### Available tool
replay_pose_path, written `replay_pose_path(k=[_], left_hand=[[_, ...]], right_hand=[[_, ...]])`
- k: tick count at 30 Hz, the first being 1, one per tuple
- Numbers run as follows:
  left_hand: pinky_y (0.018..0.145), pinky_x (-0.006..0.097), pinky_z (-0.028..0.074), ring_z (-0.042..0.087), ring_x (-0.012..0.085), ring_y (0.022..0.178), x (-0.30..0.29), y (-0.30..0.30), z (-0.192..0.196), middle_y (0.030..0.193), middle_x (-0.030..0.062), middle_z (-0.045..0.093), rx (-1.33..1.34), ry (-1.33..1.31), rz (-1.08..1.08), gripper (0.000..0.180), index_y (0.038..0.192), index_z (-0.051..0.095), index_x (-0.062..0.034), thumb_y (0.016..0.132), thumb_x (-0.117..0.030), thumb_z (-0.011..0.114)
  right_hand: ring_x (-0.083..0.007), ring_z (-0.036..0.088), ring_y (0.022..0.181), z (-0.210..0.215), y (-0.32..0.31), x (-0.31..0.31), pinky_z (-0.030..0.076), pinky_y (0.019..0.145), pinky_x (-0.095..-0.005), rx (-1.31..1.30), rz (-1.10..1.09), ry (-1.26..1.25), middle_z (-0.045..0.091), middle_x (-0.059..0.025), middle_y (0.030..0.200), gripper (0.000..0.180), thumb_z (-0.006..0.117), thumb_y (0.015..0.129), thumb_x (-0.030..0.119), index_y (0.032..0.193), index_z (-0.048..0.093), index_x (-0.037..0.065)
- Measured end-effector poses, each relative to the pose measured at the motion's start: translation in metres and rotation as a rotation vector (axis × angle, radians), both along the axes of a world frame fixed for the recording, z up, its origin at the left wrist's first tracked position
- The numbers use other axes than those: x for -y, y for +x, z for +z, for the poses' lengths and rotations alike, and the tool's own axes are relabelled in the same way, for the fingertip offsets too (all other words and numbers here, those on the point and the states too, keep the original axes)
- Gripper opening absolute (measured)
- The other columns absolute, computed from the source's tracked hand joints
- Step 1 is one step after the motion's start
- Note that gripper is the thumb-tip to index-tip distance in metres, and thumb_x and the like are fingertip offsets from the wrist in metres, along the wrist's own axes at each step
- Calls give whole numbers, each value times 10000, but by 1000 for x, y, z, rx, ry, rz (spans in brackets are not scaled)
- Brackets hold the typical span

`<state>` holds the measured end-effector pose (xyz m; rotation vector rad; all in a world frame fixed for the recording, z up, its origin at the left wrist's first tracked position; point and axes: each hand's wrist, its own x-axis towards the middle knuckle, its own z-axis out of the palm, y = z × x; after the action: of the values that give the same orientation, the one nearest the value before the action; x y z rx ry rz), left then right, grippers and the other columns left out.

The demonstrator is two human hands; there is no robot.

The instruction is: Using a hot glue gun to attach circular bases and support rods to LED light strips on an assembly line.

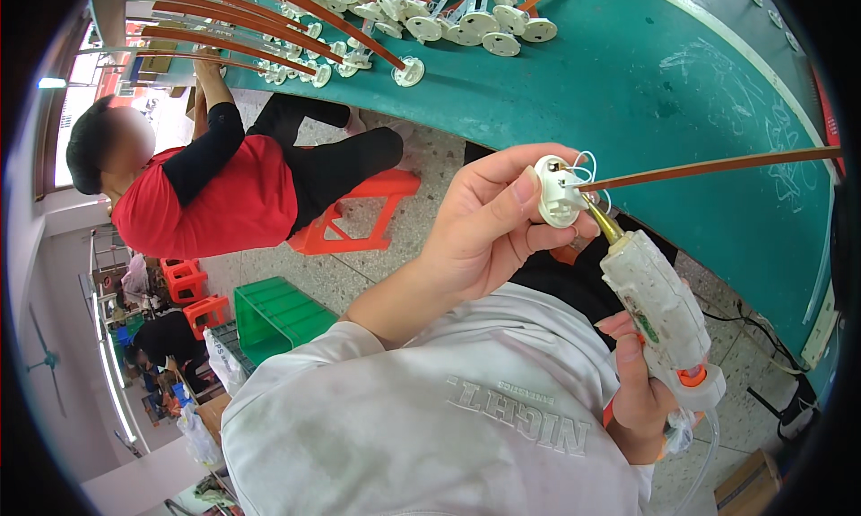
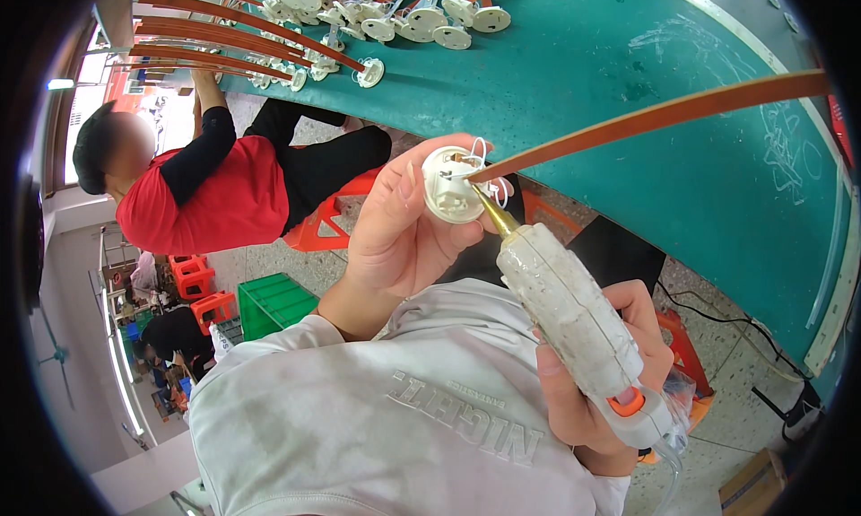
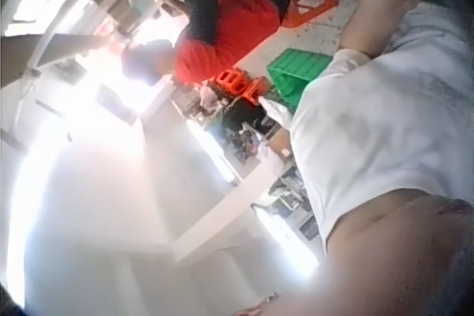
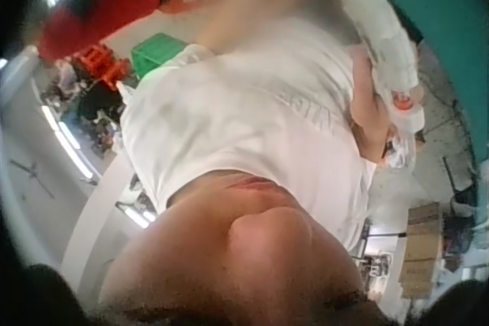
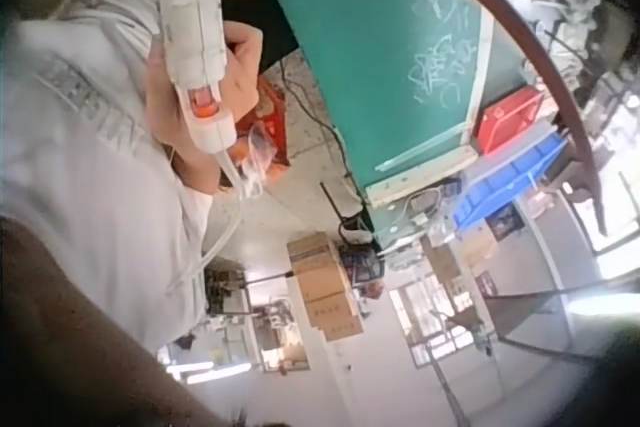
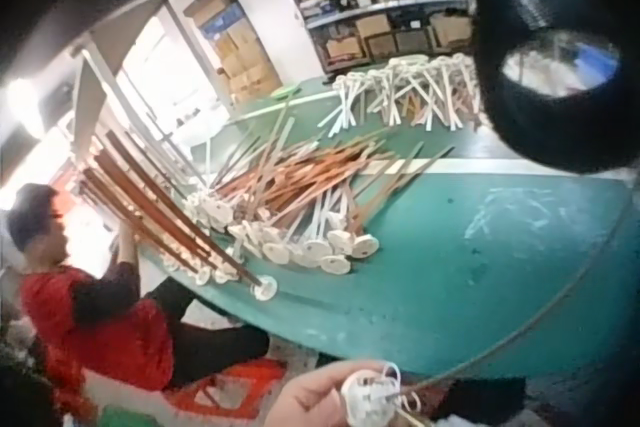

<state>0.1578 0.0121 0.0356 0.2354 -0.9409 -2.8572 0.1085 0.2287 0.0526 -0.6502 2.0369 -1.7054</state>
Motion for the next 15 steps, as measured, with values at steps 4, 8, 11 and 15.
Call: replay_pose_path(k=[4,8,11,15], left_hand=[[839,328,582,613,295,1036,0,0,0,1123,277,540,12,1,14,570,1302,374,92,913,-243,624],[839,332,582,607,292,1051,1,1,-4,1125,266,547,-12,-9,7,565,1299,380,92,912,-241,624],[838,334,583,604,287,1056,0,0,-2,1126,248,555,11,-29,34,562,1293,388,94,911,-244,626],[834,338,584,606,284,1053,1,0,-1,1125,236,559,21,-25,38,560,1287,392,99,914,-249,621]], right_hand=[[-183,505,685,-1,2,1,411,553,-264,39,-35,-12,638,-86,774,245,644,734,131,936,703,5],[-177,506,630,-6,4,0,400,535,-256,66,-52,-38,607,-112,783,255,649,721,115,944,698,0],[-170,508,615,-8,3,-3,397,530,-250,81,-37,-15,600,-112,796,268,652,717,114,955,696,-1],[-167,506,603,-12,1,-5,396,530,-244,13,13,-22,587,-112,806,285,657,711,116,969,695,0]])
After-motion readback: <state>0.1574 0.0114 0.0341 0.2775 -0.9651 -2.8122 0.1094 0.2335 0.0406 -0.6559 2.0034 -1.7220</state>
